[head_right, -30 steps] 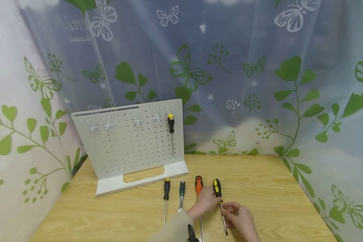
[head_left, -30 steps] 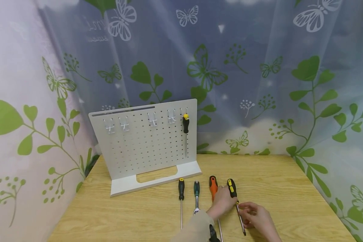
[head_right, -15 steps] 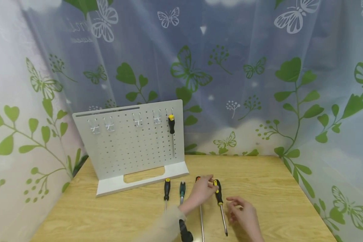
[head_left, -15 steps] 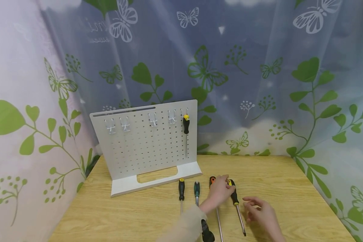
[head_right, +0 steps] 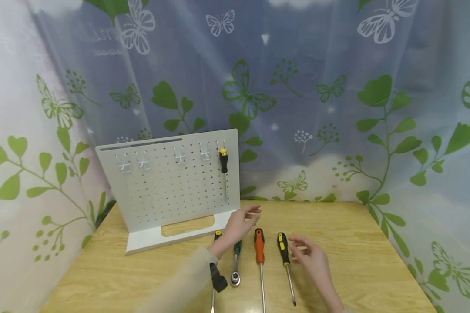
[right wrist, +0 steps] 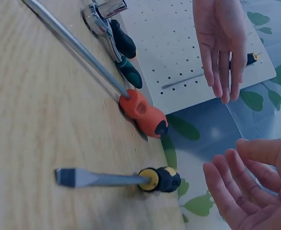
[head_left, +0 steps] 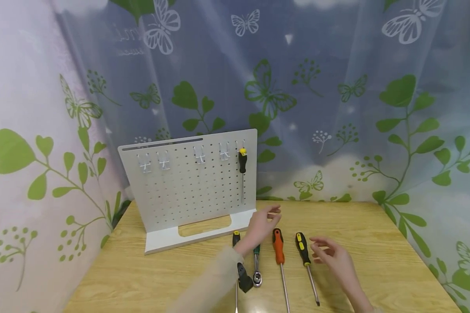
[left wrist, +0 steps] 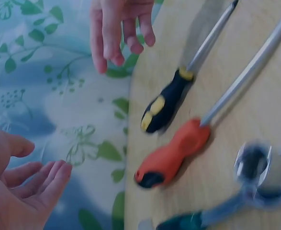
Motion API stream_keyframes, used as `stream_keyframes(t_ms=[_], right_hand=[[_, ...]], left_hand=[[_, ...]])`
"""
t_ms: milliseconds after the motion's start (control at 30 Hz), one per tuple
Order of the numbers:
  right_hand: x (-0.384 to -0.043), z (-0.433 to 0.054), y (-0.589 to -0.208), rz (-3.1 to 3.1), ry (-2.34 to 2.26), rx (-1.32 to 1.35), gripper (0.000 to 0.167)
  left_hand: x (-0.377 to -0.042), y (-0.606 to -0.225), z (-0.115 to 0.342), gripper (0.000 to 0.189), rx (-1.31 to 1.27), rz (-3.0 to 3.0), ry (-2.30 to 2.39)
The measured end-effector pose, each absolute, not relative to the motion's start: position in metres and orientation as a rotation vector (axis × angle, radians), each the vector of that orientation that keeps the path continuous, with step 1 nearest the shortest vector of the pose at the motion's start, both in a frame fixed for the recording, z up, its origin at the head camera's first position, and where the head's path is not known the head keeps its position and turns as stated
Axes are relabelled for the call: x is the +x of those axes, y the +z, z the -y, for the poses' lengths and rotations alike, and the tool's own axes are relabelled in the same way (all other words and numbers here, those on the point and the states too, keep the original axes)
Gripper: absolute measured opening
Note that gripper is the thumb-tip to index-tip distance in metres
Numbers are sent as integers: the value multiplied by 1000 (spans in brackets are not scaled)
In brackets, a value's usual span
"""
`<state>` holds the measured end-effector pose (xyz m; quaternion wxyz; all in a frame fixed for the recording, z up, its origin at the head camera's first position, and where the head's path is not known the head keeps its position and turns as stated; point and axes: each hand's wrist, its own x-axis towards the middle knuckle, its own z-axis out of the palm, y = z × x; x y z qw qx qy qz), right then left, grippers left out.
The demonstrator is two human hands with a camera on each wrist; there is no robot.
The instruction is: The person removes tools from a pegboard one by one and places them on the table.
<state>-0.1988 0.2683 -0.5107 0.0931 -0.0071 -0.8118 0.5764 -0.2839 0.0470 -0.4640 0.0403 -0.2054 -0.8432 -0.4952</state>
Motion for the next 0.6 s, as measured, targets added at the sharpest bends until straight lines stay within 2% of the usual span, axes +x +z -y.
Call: stream_keyframes(t_ms=[367,600], right_hand=[[-224,-244,-506,2368,1720,177,32],[-241,-227,-506,2413,1636,250,33]], left_hand=[[-311,-442,-5,35,-559,2508,-1529],[-330,-425,17,40,-409,2439,-1521]])
